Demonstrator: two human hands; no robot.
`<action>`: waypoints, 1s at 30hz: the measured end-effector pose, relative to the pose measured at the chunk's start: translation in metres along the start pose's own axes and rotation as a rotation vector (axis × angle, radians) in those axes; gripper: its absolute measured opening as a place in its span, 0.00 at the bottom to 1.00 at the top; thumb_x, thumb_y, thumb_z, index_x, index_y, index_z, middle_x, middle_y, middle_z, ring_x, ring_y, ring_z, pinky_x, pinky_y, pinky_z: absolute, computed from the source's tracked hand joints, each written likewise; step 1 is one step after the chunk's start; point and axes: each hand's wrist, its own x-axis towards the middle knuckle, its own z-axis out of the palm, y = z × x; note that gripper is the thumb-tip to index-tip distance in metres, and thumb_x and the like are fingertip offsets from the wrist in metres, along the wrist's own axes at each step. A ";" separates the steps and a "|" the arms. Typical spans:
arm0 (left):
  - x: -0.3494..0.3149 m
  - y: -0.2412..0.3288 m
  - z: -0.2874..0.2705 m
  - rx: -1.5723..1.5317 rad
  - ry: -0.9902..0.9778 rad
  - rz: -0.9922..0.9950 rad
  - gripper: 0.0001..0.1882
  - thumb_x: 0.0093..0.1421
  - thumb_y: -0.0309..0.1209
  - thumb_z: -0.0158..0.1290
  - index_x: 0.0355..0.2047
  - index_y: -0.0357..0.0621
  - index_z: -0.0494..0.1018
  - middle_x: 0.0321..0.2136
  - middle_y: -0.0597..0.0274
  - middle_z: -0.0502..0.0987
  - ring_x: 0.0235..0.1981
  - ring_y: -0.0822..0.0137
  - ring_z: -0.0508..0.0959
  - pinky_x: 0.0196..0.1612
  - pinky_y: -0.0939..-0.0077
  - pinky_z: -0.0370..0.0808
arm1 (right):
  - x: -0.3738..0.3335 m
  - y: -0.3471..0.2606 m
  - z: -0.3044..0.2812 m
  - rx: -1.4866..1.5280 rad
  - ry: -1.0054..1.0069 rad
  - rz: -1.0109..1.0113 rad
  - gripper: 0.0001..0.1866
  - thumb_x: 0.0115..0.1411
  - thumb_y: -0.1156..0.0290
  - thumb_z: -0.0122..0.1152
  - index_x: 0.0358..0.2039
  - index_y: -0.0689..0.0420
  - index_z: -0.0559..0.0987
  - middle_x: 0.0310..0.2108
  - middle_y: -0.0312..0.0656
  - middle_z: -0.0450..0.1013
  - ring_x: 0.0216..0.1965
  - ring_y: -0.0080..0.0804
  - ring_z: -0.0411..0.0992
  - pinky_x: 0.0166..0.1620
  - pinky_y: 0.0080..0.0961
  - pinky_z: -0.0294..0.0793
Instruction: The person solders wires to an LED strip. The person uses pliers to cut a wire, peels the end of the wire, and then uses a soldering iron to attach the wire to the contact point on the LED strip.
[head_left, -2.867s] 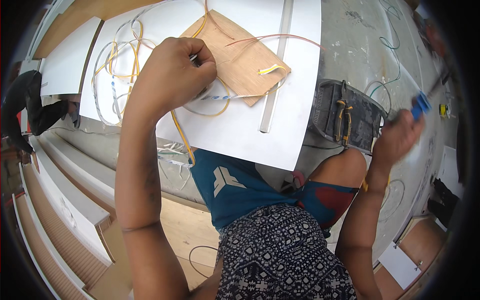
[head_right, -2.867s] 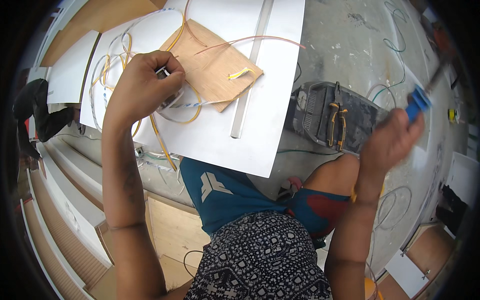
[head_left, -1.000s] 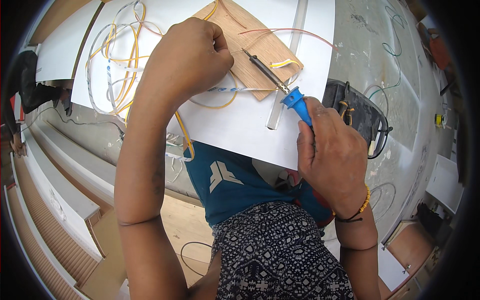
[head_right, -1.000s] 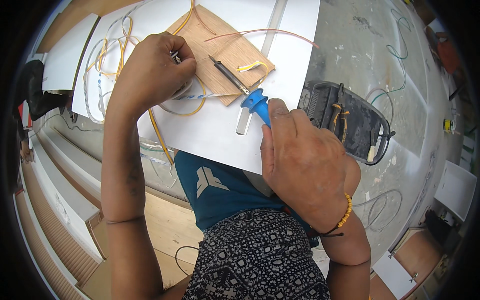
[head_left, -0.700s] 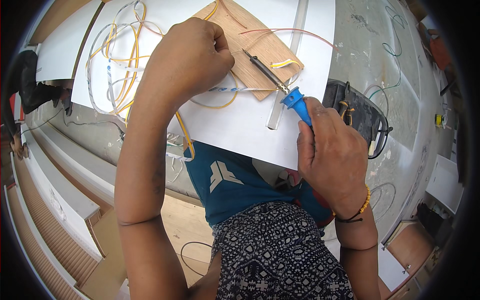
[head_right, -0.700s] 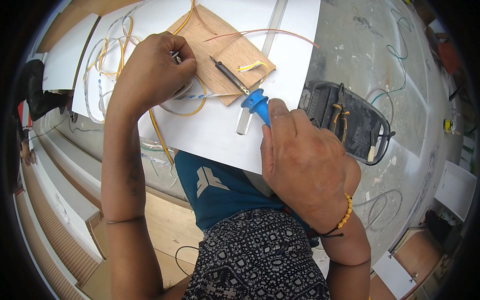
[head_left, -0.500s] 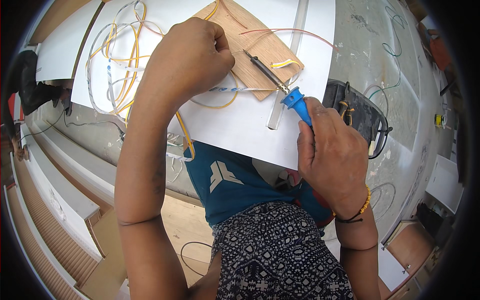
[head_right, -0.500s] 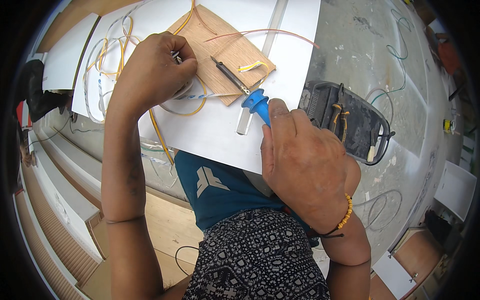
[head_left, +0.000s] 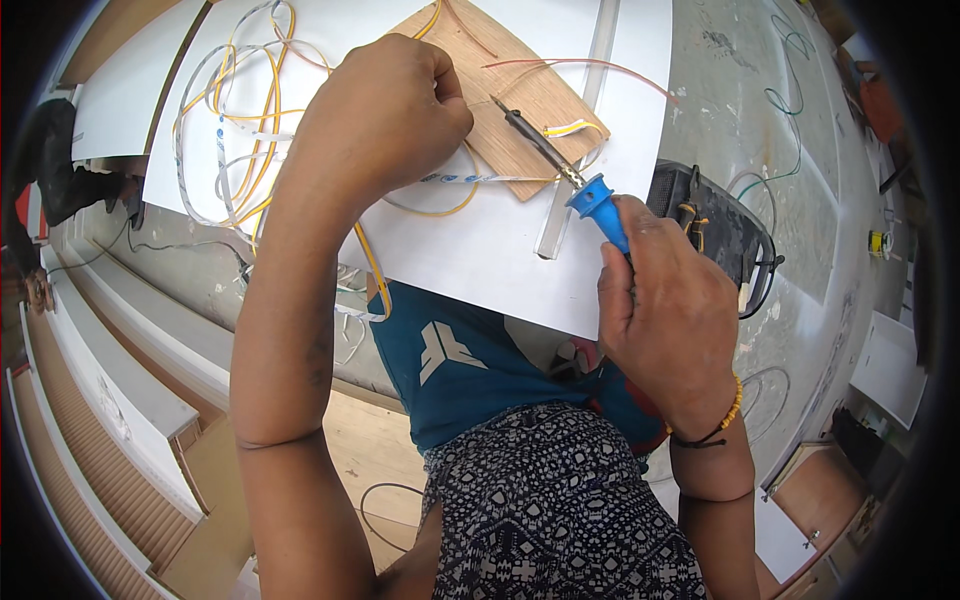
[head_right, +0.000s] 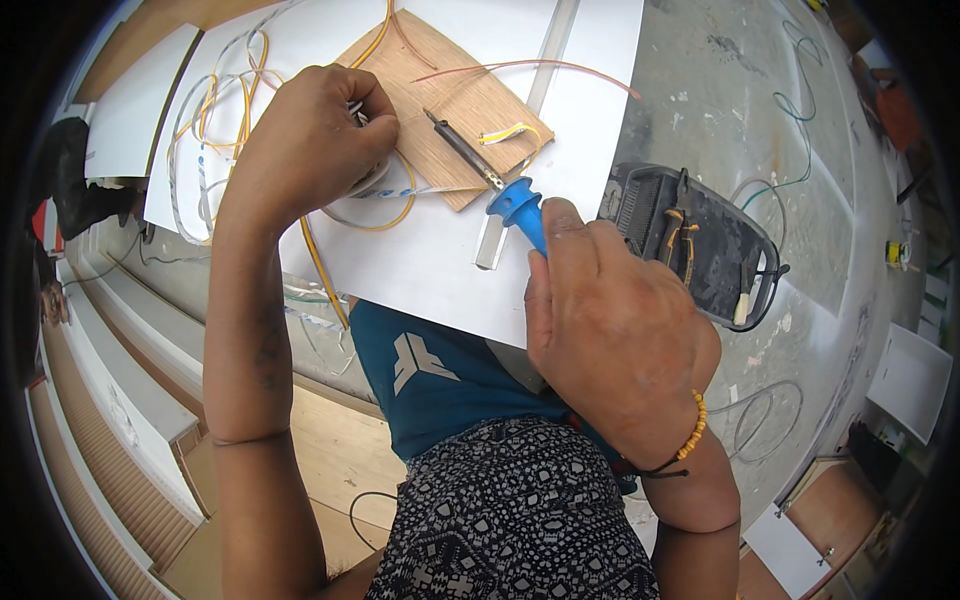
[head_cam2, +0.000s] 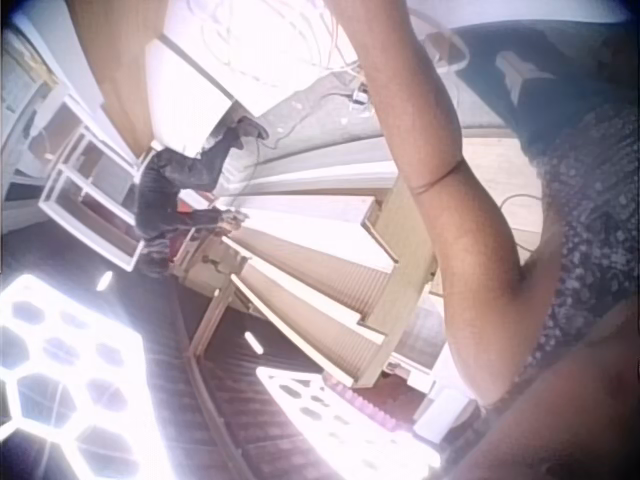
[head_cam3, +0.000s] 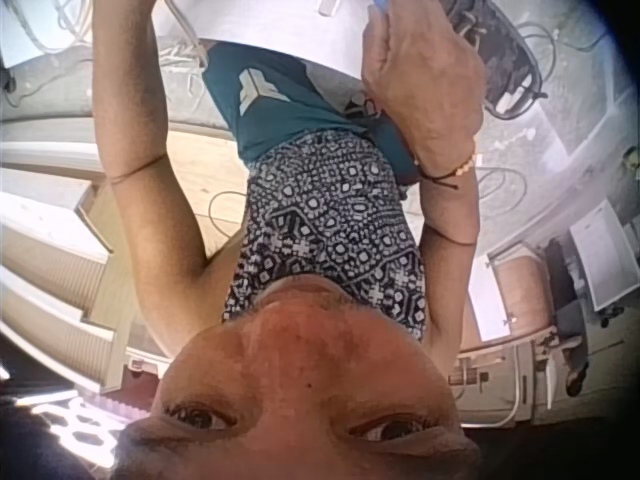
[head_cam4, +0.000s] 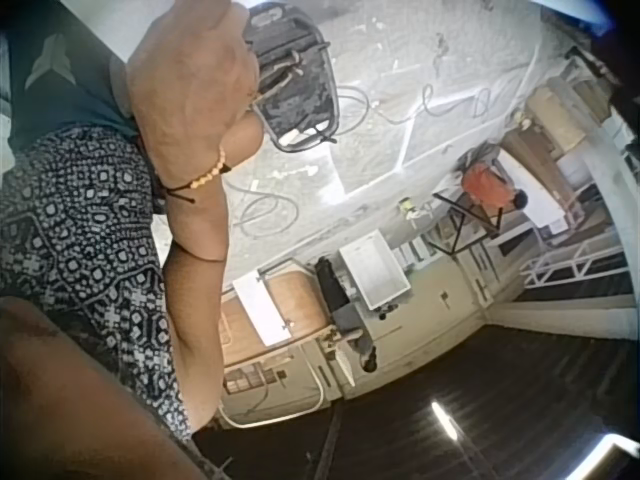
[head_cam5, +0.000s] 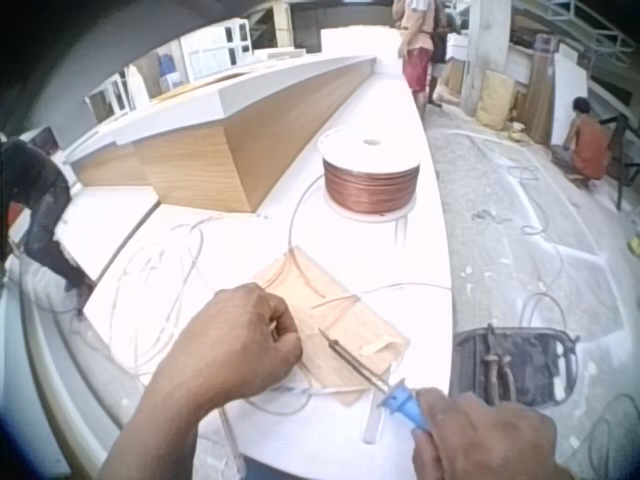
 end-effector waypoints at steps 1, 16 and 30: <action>0.000 0.000 0.001 -0.003 0.003 0.001 0.09 0.58 0.29 0.58 0.31 0.35 0.83 0.23 0.51 0.82 0.23 0.64 0.82 0.33 0.69 0.80 | 0.000 0.000 0.000 0.004 -0.001 -0.002 0.17 0.66 0.66 0.64 0.53 0.59 0.80 0.30 0.42 0.74 0.21 0.39 0.75 0.28 0.33 0.76; 0.000 0.001 -0.002 -0.005 -0.014 0.027 0.09 0.57 0.29 0.59 0.31 0.34 0.82 0.26 0.49 0.82 0.25 0.61 0.82 0.35 0.67 0.80 | 0.001 -0.001 -0.001 -0.004 -0.015 -0.014 0.17 0.65 0.67 0.64 0.52 0.60 0.79 0.29 0.43 0.74 0.21 0.38 0.74 0.28 0.33 0.75; -0.001 -0.011 0.005 -0.049 0.064 0.067 0.09 0.55 0.30 0.60 0.30 0.35 0.82 0.23 0.53 0.81 0.23 0.66 0.81 0.32 0.69 0.79 | -0.007 0.007 -0.003 -0.002 0.057 0.008 0.19 0.64 0.68 0.65 0.54 0.60 0.80 0.29 0.42 0.75 0.21 0.40 0.75 0.28 0.34 0.76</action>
